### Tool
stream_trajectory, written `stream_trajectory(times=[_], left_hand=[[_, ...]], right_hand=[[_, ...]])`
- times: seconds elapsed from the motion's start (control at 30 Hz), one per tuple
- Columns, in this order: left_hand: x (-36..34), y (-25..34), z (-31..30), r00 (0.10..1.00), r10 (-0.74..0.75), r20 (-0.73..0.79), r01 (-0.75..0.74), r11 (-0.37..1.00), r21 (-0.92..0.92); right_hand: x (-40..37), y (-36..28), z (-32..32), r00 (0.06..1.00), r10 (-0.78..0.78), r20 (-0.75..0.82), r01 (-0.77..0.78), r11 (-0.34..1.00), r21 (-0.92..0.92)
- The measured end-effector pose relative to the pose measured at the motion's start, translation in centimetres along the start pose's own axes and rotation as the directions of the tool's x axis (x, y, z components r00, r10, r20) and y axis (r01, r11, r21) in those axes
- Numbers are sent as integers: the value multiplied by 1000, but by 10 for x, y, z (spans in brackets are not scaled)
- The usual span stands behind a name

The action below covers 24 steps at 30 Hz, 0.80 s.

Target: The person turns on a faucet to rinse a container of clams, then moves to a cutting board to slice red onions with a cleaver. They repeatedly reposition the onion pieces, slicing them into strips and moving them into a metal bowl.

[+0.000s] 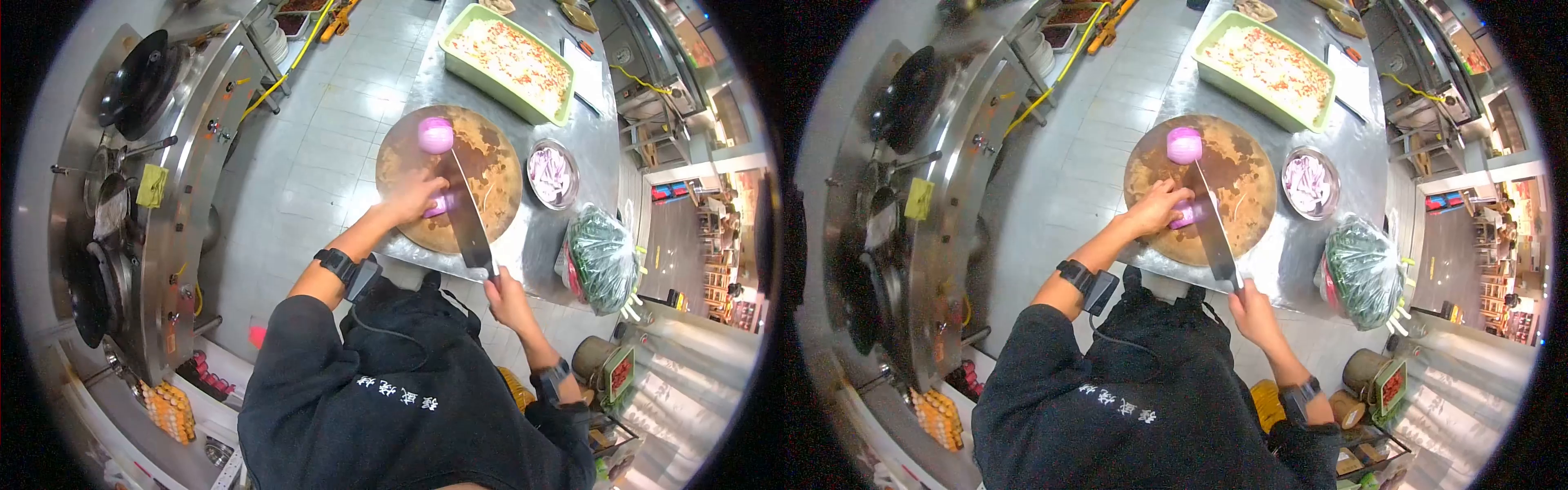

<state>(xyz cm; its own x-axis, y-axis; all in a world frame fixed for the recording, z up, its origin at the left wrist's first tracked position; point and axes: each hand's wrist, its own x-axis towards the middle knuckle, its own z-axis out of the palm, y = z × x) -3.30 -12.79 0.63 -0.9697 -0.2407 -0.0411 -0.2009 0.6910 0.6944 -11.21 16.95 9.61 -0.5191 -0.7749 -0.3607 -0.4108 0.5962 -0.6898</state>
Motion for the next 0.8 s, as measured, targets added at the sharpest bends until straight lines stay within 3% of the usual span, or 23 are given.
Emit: stream_trajectory(times=[0.27,0.3,0.5,0.6,0.7,0.8], left_hand=[[-2,-4,7,997,19,-70,-18,1000,11],[-1,-7,10,997,22,-73,-22,1000,8],[-2,-7,2,999,-15,46,12,998,70],[2,-7,0,992,-114,51,118,990,-75],[1,-11,1,999,-36,31,31,991,129],[-1,-4,-7,999,-30,34,27,997,73]], right_hand=[[-11,-22,-20,982,174,77,-176,984,33],[-5,3,-2,997,63,35,-63,998,-1],[5,9,17,996,83,16,-82,996,-30],[3,4,16,999,32,-6,-33,999,-39],[-7,-12,-2,999,45,1,-45,999,29],[-12,-16,-8,997,73,22,-74,996,48]])
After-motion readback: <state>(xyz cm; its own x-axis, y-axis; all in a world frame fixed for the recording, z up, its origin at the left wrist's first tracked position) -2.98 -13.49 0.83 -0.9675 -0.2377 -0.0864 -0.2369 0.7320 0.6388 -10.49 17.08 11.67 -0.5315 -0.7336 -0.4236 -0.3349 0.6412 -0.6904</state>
